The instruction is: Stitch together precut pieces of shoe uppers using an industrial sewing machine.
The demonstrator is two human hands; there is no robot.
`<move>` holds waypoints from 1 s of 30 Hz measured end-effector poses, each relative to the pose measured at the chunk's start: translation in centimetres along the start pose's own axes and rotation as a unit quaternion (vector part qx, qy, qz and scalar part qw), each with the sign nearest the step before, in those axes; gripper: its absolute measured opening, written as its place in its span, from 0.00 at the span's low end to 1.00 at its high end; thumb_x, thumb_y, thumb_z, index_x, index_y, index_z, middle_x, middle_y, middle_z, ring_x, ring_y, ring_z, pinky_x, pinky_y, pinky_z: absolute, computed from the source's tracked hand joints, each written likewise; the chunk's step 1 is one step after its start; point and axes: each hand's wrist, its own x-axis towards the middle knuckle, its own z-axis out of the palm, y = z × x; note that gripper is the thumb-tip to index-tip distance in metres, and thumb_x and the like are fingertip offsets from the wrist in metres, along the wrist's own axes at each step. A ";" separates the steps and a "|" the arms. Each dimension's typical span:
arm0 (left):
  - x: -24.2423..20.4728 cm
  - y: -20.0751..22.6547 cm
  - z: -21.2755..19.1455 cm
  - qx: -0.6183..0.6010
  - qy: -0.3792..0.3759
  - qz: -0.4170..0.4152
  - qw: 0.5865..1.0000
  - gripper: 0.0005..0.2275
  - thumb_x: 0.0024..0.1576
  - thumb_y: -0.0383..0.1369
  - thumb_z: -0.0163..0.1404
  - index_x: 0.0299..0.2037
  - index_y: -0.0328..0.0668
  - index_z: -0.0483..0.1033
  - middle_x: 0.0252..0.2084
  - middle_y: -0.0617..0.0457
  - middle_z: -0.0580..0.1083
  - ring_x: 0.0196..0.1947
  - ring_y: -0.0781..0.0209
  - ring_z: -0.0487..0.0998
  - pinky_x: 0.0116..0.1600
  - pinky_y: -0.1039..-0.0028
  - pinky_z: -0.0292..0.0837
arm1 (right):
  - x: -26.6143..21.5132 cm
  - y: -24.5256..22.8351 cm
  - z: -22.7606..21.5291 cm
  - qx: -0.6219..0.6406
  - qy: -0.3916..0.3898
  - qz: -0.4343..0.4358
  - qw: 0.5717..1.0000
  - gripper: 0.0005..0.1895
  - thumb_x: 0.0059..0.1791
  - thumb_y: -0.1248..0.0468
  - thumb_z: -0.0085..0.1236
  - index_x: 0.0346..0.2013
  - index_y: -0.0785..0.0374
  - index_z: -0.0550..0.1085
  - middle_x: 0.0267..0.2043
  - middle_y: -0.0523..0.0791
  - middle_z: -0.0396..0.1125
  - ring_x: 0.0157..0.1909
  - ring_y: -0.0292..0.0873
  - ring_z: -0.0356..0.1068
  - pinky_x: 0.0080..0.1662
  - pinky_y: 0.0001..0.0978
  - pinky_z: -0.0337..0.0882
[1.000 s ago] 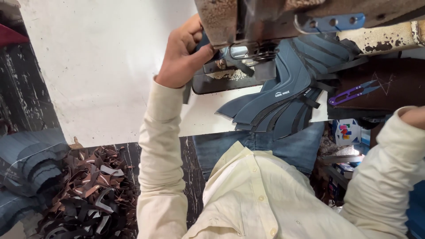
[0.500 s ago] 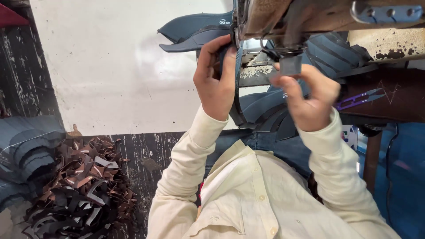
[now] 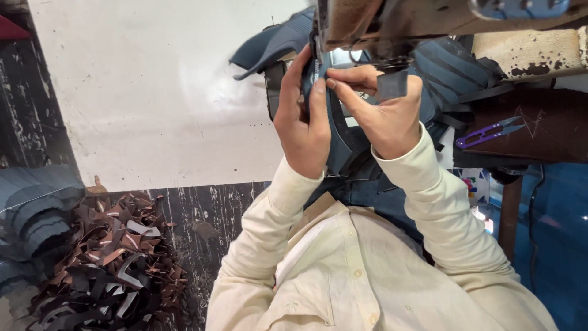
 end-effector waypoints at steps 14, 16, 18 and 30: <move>-4.7 2.0 0.5 -0.042 -0.006 -0.160 0.986 0.27 0.65 0.18 0.43 0.75 0.36 0.49 0.43 0.52 0.69 0.21 0.75 0.68 0.24 0.83 0.66 | 0.3 -0.1 -2.1 -0.031 -0.006 -0.036 0.999 0.08 0.54 0.76 0.61 0.49 0.73 0.79 0.42 0.49 0.78 0.43 0.36 0.78 0.45 0.23 0.77; -3.9 1.5 0.4 0.009 -0.028 -0.110 0.993 0.27 0.67 0.17 0.43 0.77 0.37 0.51 0.41 0.55 0.69 0.29 0.76 0.67 0.33 0.84 0.62 | 0.3 0.1 -3.0 -0.075 -0.009 -0.078 0.994 0.08 0.54 0.75 0.64 0.48 0.73 0.80 0.41 0.49 0.78 0.40 0.37 0.78 0.43 0.24 0.75; -2.8 1.2 0.0 0.053 -0.049 -0.087 0.994 0.28 0.68 0.17 0.44 0.78 0.38 0.51 0.37 0.57 0.67 0.29 0.77 0.66 0.34 0.85 0.62 | -0.4 1.6 -4.5 -0.106 0.013 -0.093 0.990 0.08 0.54 0.74 0.65 0.49 0.72 0.80 0.41 0.49 0.77 0.40 0.38 0.77 0.42 0.25 0.75; 4.1 -1.6 -2.2 0.023 -0.178 -0.019 0.983 0.21 0.71 0.17 0.44 0.74 0.37 0.59 0.48 0.53 0.75 0.34 0.77 0.69 0.36 0.83 0.64 | -3.9 8.2 -12.4 -0.379 0.073 -0.074 0.919 0.20 0.47 0.66 0.76 0.50 0.69 0.78 0.51 0.50 0.67 0.54 0.50 0.66 0.55 0.41 0.70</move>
